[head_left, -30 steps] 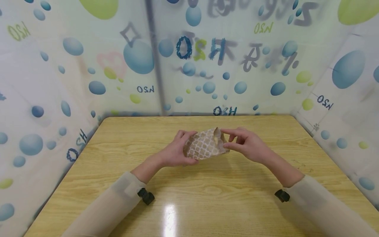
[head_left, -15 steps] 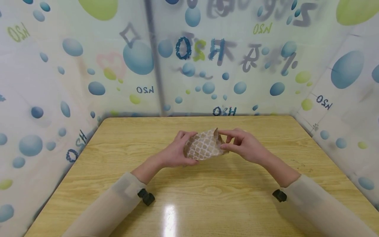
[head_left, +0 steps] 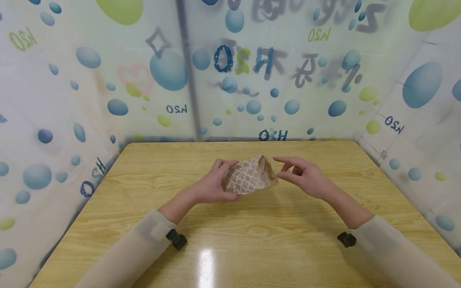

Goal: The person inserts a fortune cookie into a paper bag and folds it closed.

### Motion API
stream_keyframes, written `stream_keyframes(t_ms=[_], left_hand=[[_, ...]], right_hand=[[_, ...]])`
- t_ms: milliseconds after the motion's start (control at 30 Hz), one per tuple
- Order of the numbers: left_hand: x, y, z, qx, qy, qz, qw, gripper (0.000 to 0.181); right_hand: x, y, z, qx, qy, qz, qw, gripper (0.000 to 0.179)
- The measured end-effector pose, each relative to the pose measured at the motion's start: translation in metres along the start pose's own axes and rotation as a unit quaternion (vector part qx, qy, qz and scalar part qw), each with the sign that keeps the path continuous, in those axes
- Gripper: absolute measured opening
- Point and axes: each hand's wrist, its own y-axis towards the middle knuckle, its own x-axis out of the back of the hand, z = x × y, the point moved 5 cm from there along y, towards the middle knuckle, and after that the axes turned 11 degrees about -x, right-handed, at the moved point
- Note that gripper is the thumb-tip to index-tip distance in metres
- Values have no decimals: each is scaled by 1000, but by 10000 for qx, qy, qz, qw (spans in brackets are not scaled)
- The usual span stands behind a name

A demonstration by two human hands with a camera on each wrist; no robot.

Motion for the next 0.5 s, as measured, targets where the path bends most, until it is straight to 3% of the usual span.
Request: stream_keyframes(t_ms=[300, 500], left_hand=[[0, 1, -1, -6, -5, 12, 10000, 108], [-1, 1, 0, 1, -38, 29, 10000, 108]], right_hand=[[31, 10, -39, -603, 123, -289, 9977, 47], [43, 26, -72, -1061, -111, -145, 9942, 44]])
